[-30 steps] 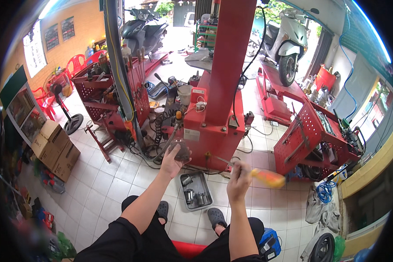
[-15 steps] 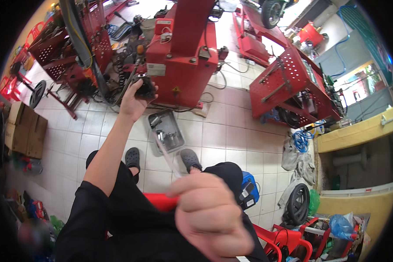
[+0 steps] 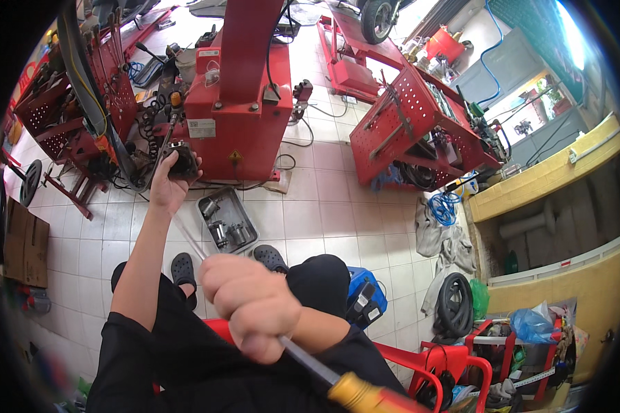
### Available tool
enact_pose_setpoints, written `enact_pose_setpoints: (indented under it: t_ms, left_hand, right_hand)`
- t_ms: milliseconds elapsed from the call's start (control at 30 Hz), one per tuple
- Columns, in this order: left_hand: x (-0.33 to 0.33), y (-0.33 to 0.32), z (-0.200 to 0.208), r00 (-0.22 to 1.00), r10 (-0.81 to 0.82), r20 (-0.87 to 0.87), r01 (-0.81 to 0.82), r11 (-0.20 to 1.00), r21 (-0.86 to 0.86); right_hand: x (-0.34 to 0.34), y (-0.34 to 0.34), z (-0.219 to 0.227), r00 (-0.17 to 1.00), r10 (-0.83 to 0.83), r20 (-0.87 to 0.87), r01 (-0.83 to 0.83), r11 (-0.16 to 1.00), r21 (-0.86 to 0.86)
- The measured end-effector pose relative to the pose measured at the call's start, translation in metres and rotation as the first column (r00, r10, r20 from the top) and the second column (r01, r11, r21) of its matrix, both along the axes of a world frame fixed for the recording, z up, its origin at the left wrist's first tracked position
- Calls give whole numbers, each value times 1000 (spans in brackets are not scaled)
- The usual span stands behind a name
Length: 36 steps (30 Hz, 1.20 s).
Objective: The person is sitting on a stool in a workshop, using a screwdriver to disassemble a mechanical part held over a metal tray. They remove screws and separate components, placing them into the tray.
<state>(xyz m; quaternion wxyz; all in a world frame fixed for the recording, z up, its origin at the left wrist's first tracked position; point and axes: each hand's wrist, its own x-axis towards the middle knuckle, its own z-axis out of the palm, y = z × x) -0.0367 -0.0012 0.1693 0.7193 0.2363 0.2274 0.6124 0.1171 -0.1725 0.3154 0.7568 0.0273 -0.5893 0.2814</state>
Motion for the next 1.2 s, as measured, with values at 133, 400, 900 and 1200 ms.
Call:
enact_pose_setpoints:
  t_ms: [133,400,900,1200]
  left_hand:
    - [7,-2,0,1000,-20,-15,20,1000,14]
    - [6,0,-6,999,-21,-35,22,1000,21]
    - [45,-23,-30,935,-226,-275,267,956,123]
    - [73,-44,-37,860,-384,-336,443,889,119]
  right_hand:
    - [14,2,3,976,-161,149,170,984,-52]
    - [12,13,-5,972,-186,146,192,981,-28]
    - [74,42,5,992,91,-84,-108,968,-228]
    - [84,72,-22,986,126,-105,-161,870,-467]
